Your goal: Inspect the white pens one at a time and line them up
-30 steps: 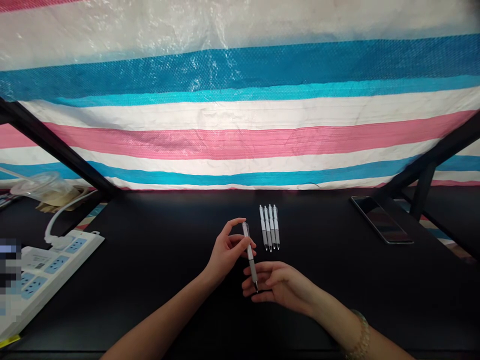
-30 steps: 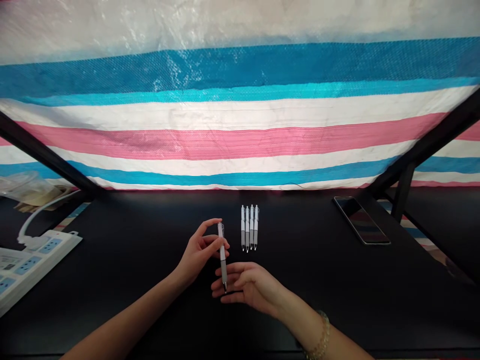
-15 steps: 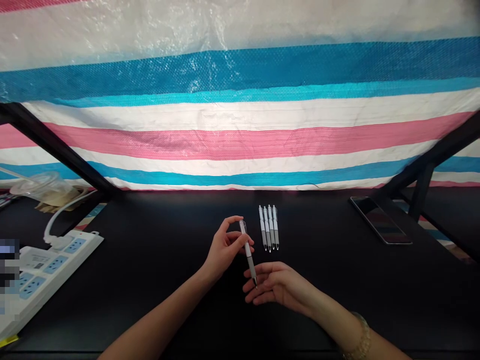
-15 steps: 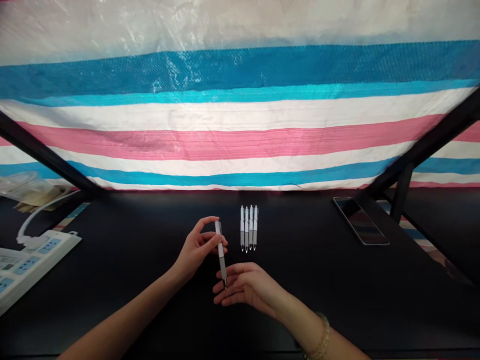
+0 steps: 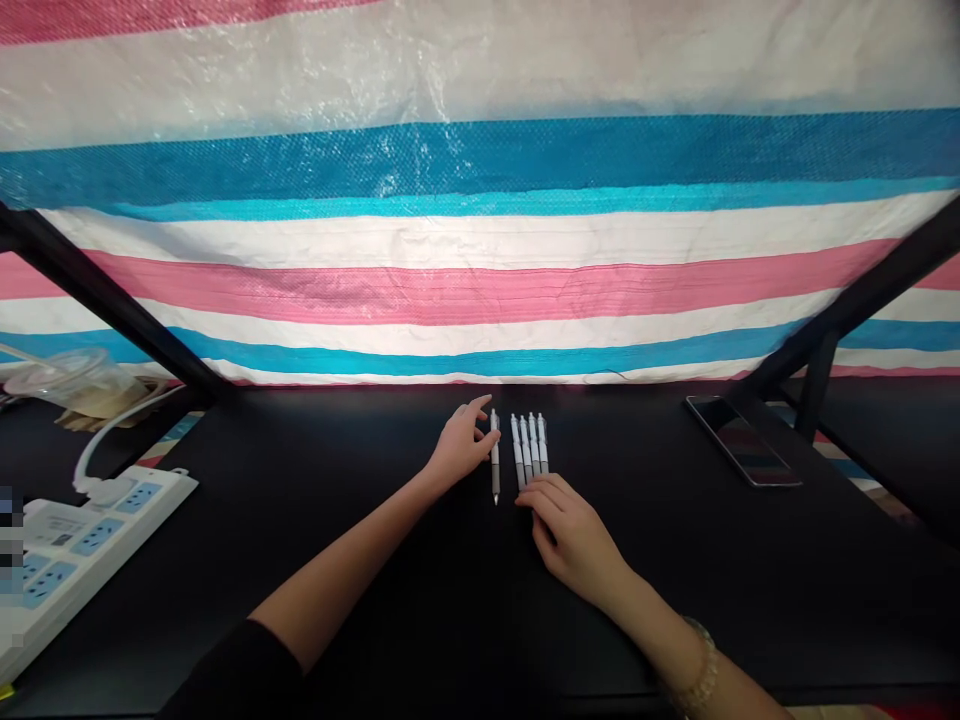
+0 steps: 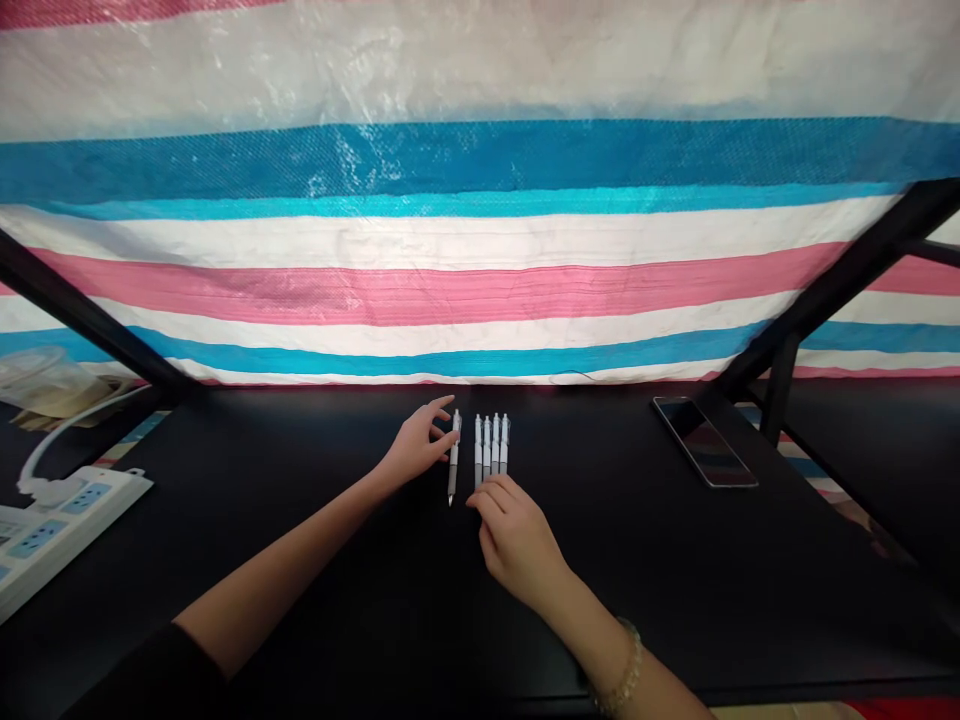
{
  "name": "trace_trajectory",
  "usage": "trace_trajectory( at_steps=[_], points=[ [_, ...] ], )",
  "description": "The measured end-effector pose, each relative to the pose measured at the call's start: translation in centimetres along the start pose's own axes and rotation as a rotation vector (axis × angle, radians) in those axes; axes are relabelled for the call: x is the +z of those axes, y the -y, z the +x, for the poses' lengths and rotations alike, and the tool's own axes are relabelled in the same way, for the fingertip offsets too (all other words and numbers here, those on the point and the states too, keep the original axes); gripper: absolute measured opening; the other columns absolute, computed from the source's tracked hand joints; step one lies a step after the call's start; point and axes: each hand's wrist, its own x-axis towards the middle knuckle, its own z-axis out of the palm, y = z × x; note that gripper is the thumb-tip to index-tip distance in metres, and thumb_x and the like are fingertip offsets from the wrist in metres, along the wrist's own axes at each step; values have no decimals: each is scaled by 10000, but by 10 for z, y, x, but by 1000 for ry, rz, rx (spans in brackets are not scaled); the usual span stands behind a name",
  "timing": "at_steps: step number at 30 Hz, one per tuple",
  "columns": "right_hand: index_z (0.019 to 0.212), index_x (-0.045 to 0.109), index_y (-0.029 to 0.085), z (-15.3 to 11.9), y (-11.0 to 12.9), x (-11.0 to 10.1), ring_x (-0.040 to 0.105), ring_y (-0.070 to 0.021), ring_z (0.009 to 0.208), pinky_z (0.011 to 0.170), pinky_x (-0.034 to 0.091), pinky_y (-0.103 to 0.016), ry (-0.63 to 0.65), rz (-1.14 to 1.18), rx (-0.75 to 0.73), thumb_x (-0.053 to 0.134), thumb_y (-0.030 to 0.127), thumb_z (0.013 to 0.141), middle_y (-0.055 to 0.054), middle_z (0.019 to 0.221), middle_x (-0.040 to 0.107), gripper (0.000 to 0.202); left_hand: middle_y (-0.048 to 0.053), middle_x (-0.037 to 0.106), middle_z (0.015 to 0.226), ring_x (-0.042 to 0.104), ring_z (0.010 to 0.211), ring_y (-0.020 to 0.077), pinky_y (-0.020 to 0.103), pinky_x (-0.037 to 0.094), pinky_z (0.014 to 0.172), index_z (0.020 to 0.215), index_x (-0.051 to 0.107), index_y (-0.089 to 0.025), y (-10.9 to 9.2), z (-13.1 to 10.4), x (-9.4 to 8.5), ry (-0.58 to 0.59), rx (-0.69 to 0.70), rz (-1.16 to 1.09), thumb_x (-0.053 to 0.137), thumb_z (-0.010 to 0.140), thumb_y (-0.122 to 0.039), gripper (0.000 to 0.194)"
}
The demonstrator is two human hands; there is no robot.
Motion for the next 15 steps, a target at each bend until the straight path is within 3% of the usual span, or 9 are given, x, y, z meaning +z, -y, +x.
trace_trajectory(
  at_steps=[3,6,8,10,15],
  points=[
    [1153,587,139,1,-11,6,451,-304,1238,983,402,-516,50,-275,-206,369,-30,804,-141,1201,604,445,81,574,1032,592,526,94,231,509,463,1228,559,-180,3,-14,-1,-9,-29,25,651,739,-237,501],
    [1086,620,130,3,-15,10,522,-295,1127,947,421,-500,59,-433,-273,398,27,880,-137,1120,637,320,57,625,923,624,504,124,243,516,451,1252,502,-176,0,-43,-6,106,-138,3,627,761,-252,513],
    [1010,638,142,4,-14,9,550,-263,1041,927,435,-458,76,-459,-289,427,61,903,-117,1030,650,250,15,660,761,644,495,150,253,532,469,1278,452,-190,-4,-63,-7,252,-227,-74,621,782,-281,532],
    [936,643,153,6,-11,7,548,-242,1002,923,434,-436,99,-444,-296,438,67,907,-101,959,645,225,28,686,744,663,529,165,272,554,500,1253,457,-181,-8,-77,-6,339,-309,-175,618,791,-294,502],
    [840,637,152,7,-7,-2,534,-231,985,900,437,-413,67,-342,-326,419,71,919,-99,926,628,245,76,690,834,672,598,163,286,569,547,1182,538,-136,-16,-83,-1,356,-436,-320,665,758,-282,466]
  ],
)
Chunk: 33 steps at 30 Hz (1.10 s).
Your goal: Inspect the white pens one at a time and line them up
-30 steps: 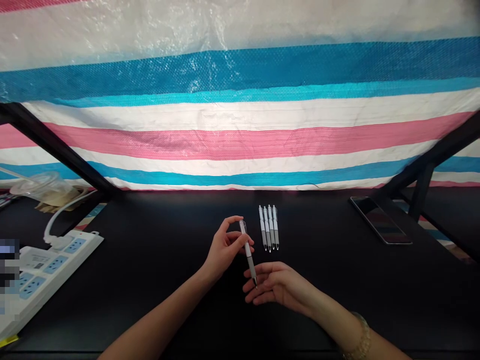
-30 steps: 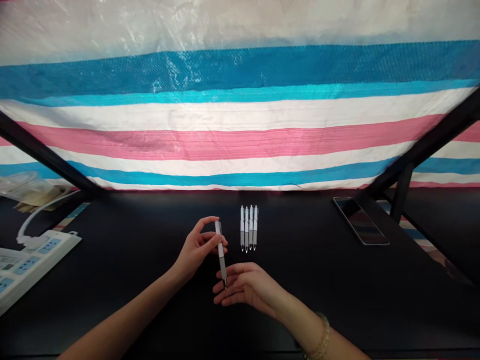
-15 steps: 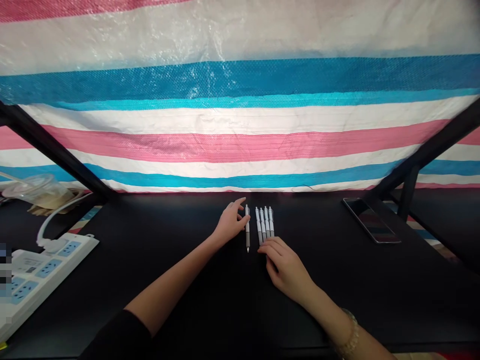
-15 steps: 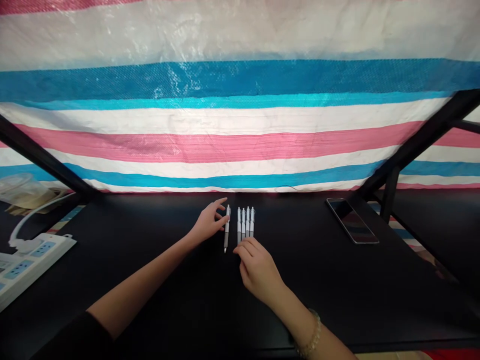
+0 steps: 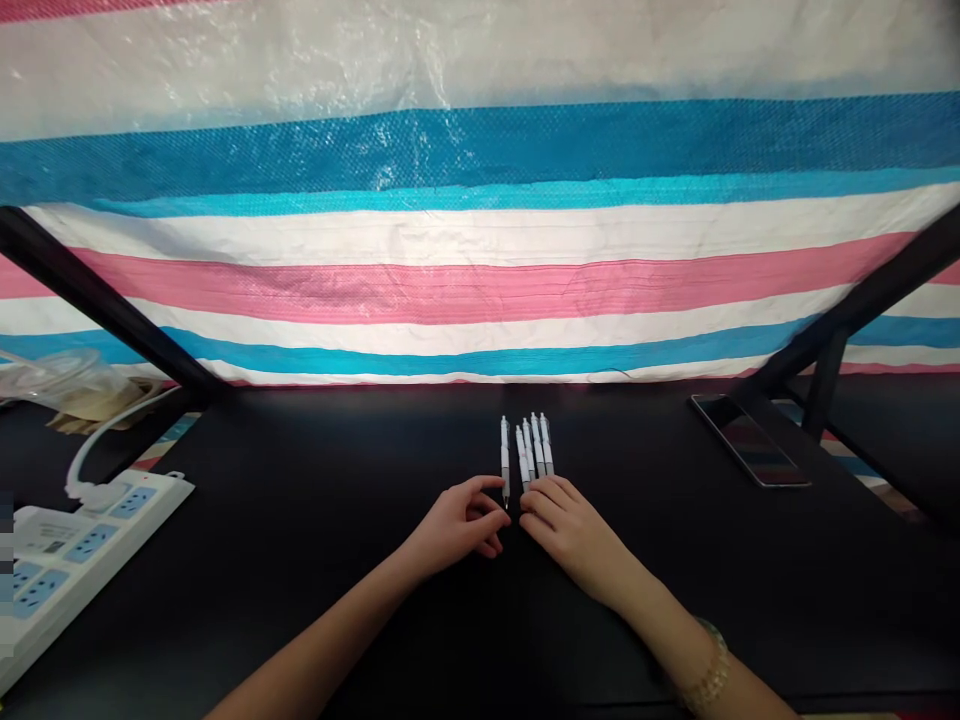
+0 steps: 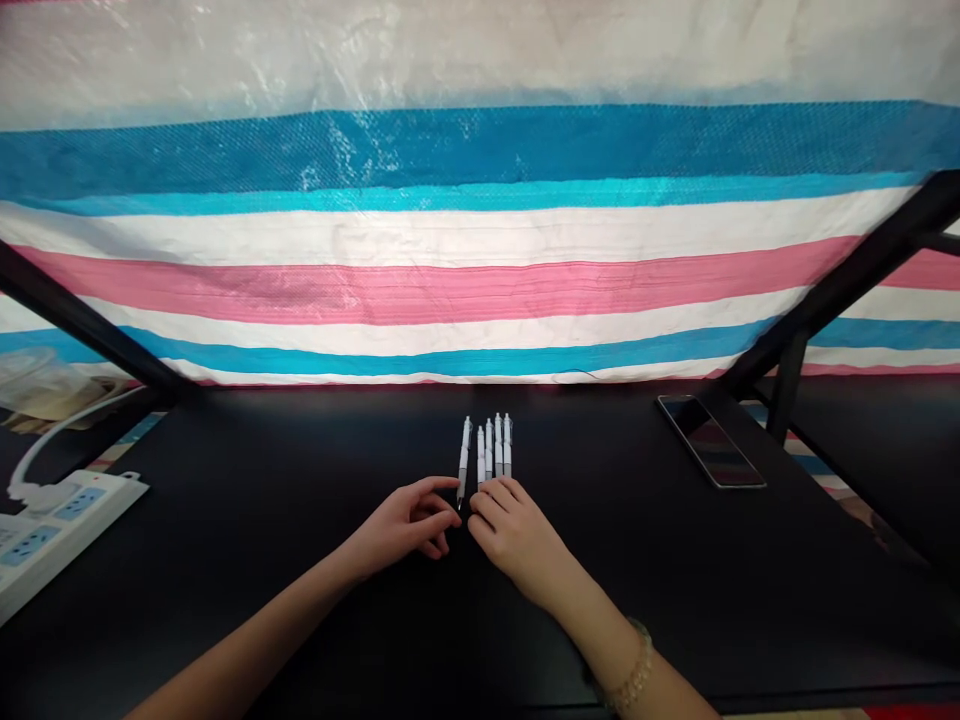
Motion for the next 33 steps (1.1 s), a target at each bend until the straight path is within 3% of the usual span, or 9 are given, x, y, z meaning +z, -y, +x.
trace_trajectory(
  at_steps=[5,10,12,15,19,23,27,29,33],
  points=[
    [974,633,194,-4,-3,-6,553,-193,904,759,473,-334,-172,218,170,417,89,919,-88,963,603,246,72,688,819,659,603,148,254,550,532,1075,617,-136,-3,2,-4,6,5,-105,698,748,-306,378],
    [959,611,234,-8,4,-10,582,-162,786,667,500,-287,-566,295,329,556,52,837,-51,895,560,226,102,707,884,664,666,148,239,541,581,1054,634,-130,-3,2,-11,-90,12,-225,685,785,-343,347],
    [957,605,249,-10,8,-9,599,-166,805,672,515,-289,-632,317,317,585,34,810,-50,917,574,261,134,707,973,676,746,164,247,544,632,1065,638,-130,-3,2,-12,-90,-4,-315,674,805,-363,351],
    [997,602,252,-13,16,-5,616,-181,889,724,525,-303,-491,391,210,550,33,826,-72,1019,606,283,150,697,1034,678,835,188,278,542,726,1057,655,-126,-2,3,-10,-61,0,-468,682,808,-377,354],
    [1018,614,252,-12,28,-4,614,-172,911,768,510,-295,-208,561,96,500,67,858,-61,1041,632,270,87,701,881,664,792,168,288,522,782,1006,685,-128,-4,3,-10,-126,66,-603,721,785,-327,300],
    [1276,430,251,-6,38,-6,598,-217,1017,811,518,-368,-52,1166,478,594,294,857,-143,1300,480,452,44,665,842,655,791,166,305,525,785,1043,692,-152,-6,2,-12,-145,115,-633,752,755,-299,329],
    [1158,493,149,-3,40,2,675,-184,687,520,516,-264,296,1956,834,427,551,905,-111,920,634,480,52,679,801,666,767,176,302,531,748,1022,699,-138,-3,1,-10,-87,117,-558,764,742,-302,331],
    [965,554,112,-5,39,9,631,-136,505,404,429,-179,405,2102,912,492,554,874,-55,697,626,456,78,706,823,673,755,179,295,535,730,964,706,-124,0,1,-8,-60,115,-524,767,738,-305,296],
    [816,562,105,-8,36,17,591,-105,414,333,340,-135,375,2088,997,623,510,806,-24,589,610,410,84,721,787,683,730,174,285,545,715,873,707,-114,3,1,-7,-53,92,-542,789,713,-306,263]
  ],
)
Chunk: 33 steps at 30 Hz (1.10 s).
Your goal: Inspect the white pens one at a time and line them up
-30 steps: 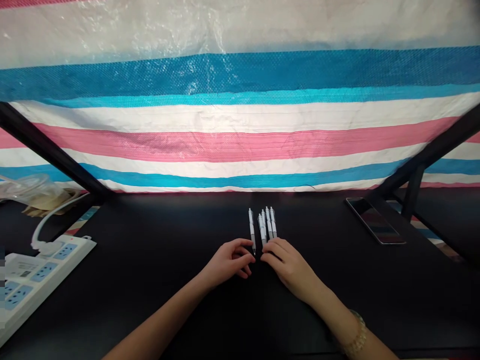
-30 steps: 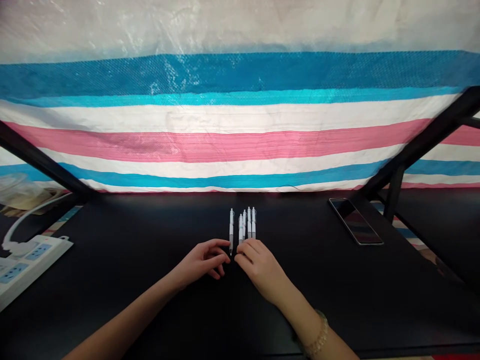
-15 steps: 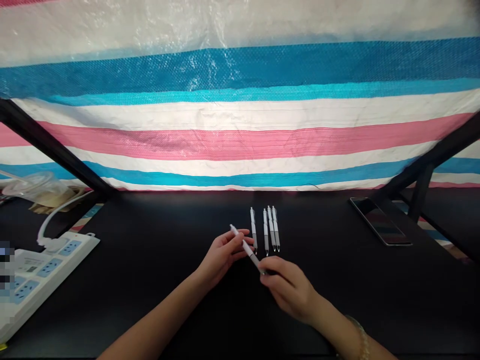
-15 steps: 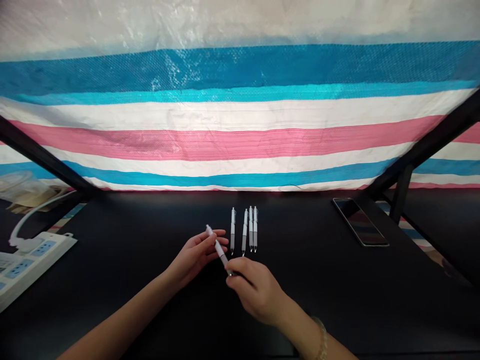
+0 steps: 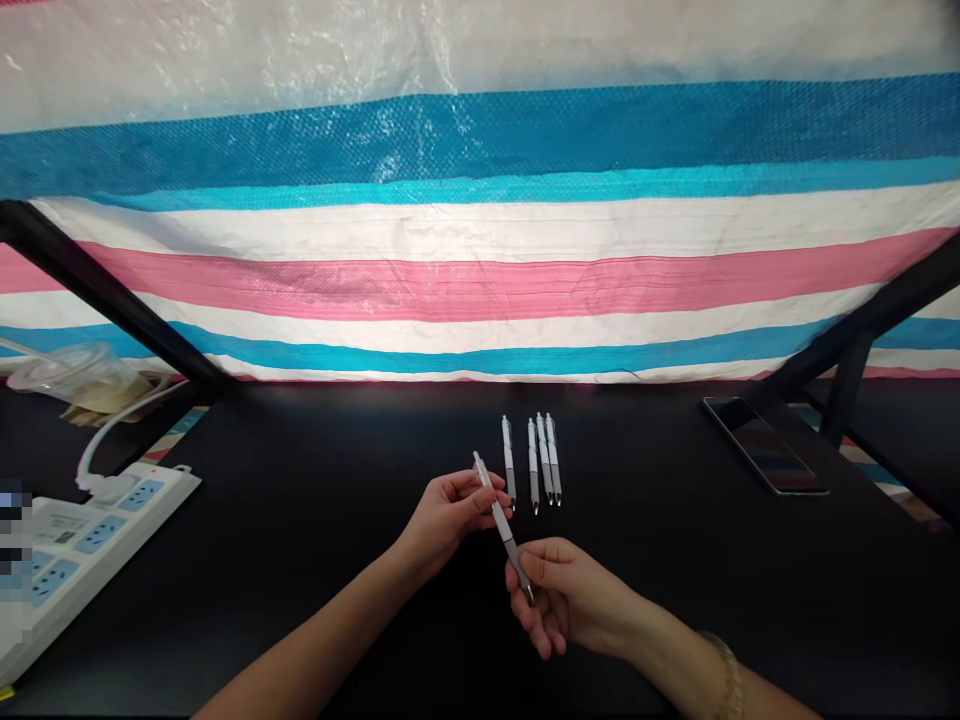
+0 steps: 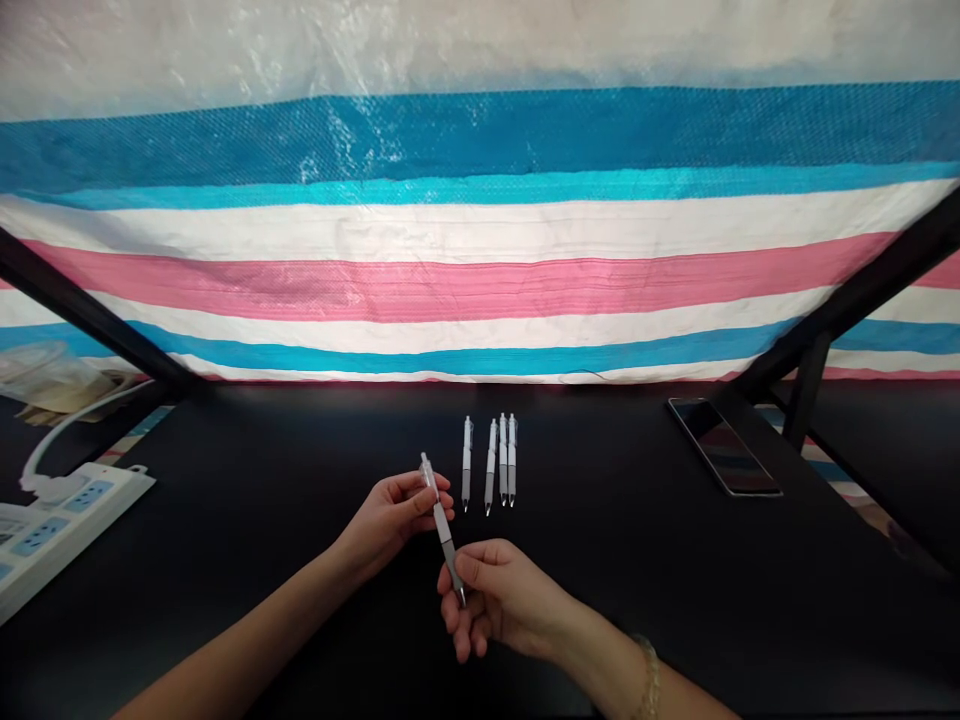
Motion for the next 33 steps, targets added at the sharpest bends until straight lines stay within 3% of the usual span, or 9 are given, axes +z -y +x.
trace_trajectory(
  at_steps=[15,20,23,26,30,33],
  points=[
    [759,599,89,-4,5,11,658,-154,496,415,426,-165,-310,-137,-45,707,588,661,-31,579,621,520,65,708,723,678,685,167,273,547,692,799,732,-105,4,3,6,-76,12,-62,831,644,-287,259],
    [676,512,142,-9,5,17,625,-164,436,389,399,-184,-465,-254,-27,800,447,581,5,517,598,430,70,714,730,671,673,153,244,547,659,788,737,-106,7,1,12,-64,25,-17,816,666,-286,231],
    [770,564,131,-12,8,16,690,-220,608,510,488,-250,-338,-245,-22,812,395,604,-35,644,659,399,72,717,727,670,670,152,235,546,646,825,740,-110,3,-1,13,-50,64,39,803,685,-298,243],
    [986,617,102,-14,14,10,665,-289,964,816,500,-421,-88,-47,1,702,464,752,-135,934,685,439,68,717,729,669,667,151,235,548,642,871,740,-116,-2,-2,11,-62,80,36,803,683,-316,282],
    [840,616,94,-12,14,2,675,-252,877,908,434,-467,-24,60,-20,715,360,779,-63,718,644,290,74,723,753,674,672,153,238,548,652,927,736,-120,-3,1,8,-69,61,12,803,684,-322,323],
    [953,595,129,-12,13,0,670,-230,869,889,443,-458,-1,77,-33,748,273,752,-51,798,650,291,71,721,757,671,666,145,226,541,642,956,733,-125,0,3,8,-66,58,9,795,698,-318,328]
  ],
)
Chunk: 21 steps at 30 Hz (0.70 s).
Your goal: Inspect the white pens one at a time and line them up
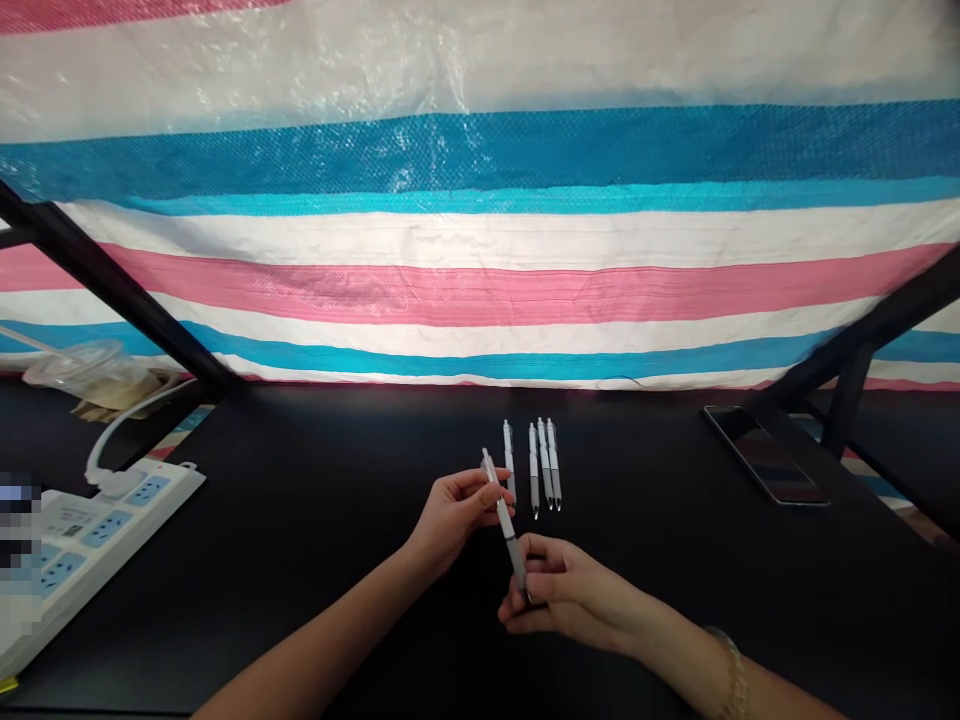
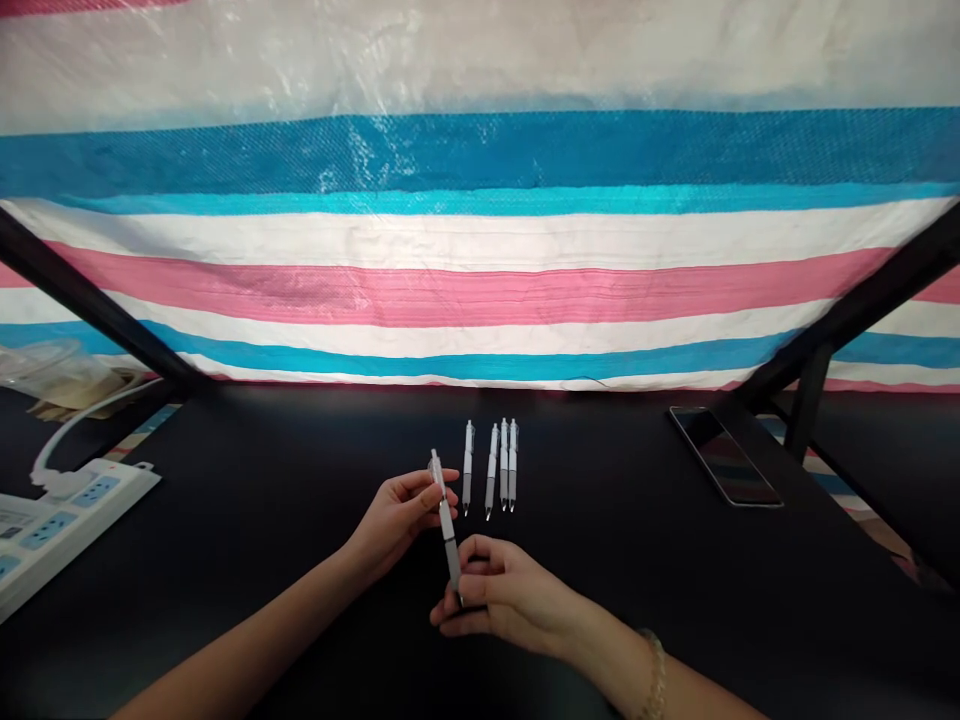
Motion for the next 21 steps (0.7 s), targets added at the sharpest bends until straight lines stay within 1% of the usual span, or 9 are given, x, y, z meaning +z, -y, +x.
trace_trajectory(
  at_steps=[2,3,5,7,10,12,14,18,21],
  points=[
    [1014,587,119,-1,0,0,670,-243,891,885,443,-461,21,2,27,695,332,800,-86,858,663,321,70,721,758,672,668,144,224,539,637,962,732,-128,2,1,0,3,-2,1,792,703,-314,324],
    [987,591,104,-2,0,-1,673,-246,884,885,443,-461,27,-7,41,668,357,820,-96,846,665,313,69,721,759,673,669,146,224,539,636,963,732,-131,3,1,0,3,-6,3,792,703,-312,323],
    [908,583,102,-3,1,-1,674,-243,872,882,445,-448,34,-28,45,695,318,797,-90,810,668,267,67,720,757,674,668,148,226,540,634,959,734,-133,4,1,1,3,-18,12,795,699,-310,321],
    [939,564,121,-3,1,-1,671,-244,896,874,449,-434,35,-28,39,720,273,773,-93,861,677,273,64,718,755,673,667,147,225,539,632,957,735,-135,4,0,2,2,-25,21,796,696,-310,319],
    [964,569,104,-3,2,-1,671,-258,919,849,459,-418,36,-37,58,646,350,834,-141,946,672,289,62,717,752,668,666,143,220,538,628,951,737,-135,3,-1,3,1,-25,34,794,697,-312,315],
    [898,567,104,-3,2,-1,676,-260,902,840,463,-410,38,-54,49,670,325,814,-125,914,670,258,63,717,753,667,666,143,219,537,626,951,737,-136,2,-1,3,-6,-24,38,795,696,-314,316],
    [925,553,124,-3,2,-1,678,-257,905,845,463,-410,34,-52,31,706,271,780,-103,922,670,257,63,717,753,666,668,144,220,537,628,951,736,-137,2,-2,3,-13,-18,35,796,693,-315,319],
    [930,562,103,-4,0,-2,684,-262,889,850,461,-422,41,-56,43,638,332,839,-116,890,669,258,65,717,753,666,671,147,227,539,635,949,735,-133,3,-2,3,-25,-18,40,799,688,-323,329],
    [949,545,123,-3,-1,-1,689,-260,872,847,462,-426,29,-56,33,698,276,789,-92,876,672,269,66,717,756,664,672,147,231,539,642,952,733,-133,3,-1,2,-23,-13,40,798,689,-323,331]
  ],
)
